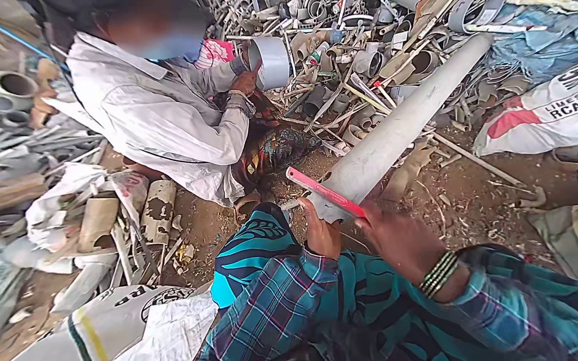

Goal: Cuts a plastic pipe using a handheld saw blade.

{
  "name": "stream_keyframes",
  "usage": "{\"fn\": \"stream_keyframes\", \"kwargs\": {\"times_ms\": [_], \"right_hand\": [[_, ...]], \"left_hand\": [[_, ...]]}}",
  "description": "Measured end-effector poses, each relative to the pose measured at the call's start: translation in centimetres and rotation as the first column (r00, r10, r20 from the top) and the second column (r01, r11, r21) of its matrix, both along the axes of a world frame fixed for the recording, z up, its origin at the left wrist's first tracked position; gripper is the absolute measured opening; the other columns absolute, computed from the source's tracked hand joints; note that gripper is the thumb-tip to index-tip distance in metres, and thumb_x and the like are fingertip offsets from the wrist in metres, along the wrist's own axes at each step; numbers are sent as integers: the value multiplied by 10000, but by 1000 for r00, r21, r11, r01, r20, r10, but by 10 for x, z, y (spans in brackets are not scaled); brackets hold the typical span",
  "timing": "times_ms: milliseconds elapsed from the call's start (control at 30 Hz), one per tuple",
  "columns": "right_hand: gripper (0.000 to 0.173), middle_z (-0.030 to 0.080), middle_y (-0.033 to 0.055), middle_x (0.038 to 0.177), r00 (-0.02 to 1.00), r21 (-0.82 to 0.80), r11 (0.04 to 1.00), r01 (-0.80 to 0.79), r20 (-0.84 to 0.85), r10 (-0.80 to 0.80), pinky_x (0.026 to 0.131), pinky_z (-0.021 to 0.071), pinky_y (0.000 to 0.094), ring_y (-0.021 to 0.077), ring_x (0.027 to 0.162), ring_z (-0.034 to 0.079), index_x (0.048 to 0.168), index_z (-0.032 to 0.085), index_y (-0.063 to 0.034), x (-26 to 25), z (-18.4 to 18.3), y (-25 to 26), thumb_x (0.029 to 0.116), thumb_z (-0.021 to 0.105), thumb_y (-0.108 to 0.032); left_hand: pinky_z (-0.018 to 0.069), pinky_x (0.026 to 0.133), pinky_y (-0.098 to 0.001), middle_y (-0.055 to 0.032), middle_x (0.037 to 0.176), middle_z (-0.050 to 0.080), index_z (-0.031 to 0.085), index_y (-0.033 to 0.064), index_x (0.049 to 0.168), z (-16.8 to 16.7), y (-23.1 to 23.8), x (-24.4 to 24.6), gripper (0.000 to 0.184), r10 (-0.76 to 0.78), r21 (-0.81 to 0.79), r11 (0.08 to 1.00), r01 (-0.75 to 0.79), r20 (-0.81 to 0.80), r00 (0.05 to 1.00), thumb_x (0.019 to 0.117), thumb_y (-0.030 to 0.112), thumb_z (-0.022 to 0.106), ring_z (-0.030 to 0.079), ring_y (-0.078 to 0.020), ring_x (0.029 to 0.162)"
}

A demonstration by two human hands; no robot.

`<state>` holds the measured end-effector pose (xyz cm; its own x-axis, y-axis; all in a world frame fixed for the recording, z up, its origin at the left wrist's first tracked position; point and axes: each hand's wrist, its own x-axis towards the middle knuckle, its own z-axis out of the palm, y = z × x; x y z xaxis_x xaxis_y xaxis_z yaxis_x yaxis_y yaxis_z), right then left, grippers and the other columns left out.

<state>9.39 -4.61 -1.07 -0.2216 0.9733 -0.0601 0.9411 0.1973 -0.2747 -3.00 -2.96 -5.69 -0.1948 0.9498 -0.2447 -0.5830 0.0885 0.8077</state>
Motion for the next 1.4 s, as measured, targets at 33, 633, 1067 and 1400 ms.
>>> {"fn": "stream_keyframes", "kwargs": {"times_ms": [33, 633, 1067, 1400], "right_hand": [[376, 680, 245, 765, 999, 69, 997, -43, 4, 43, 552, 557, 535, 460, 703, 720, 1142, 641, 49, -3, -4, -6, 1067, 522, -300], [446, 667, 340, 1079, 973, -243, 942, 232, 53, -226, 856, 508, 639, 537, 1064, 661, 1321, 516, 52, 28, 7, 47, 1131, 369, -324], [431, 686, 315, 922, 990, -47, 993, 104, -88, -108, 731, 544, 616, 528, 884, 703, 1271, 560, 86, 12, -18, 21, 1113, 433, -294], [408, 687, 309, 875, 982, 35, 996, 86, -170, -79, 677, 554, 604, 523, 819, 709, 1243, 573, 103, 6, -37, 12, 1095, 472, -263]], "left_hand": [[536, 893, -296, -68, 1220, 569, 272, 24, 1442, 0, 0, 0, 713, 5, 0, 1000, -5, -4, 1000, 1046, 548, -6, 612, -101, 1095], [520, 958, -343, -103, 1291, 560, 284, 21, 1452, 2, 2, -4, 681, 15, 27, 999, -17, 90, 996, 1059, 540, 87, 595, -144, 1171], [506, 971, -360, -109, 1314, 548, 301, 55, 1469, 9, 7, -5, 752, 33, -38, 999, -28, 130, 991, 1036, 594, 6, 577, -161, 1190], [524, 944, -370, -107, 1275, 574, 339, 75, 1451, 11, 9, -6, 742, 64, -58, 997, -55, 155, 986, 1041, 607, 26, 601, -178, 1159]]}}
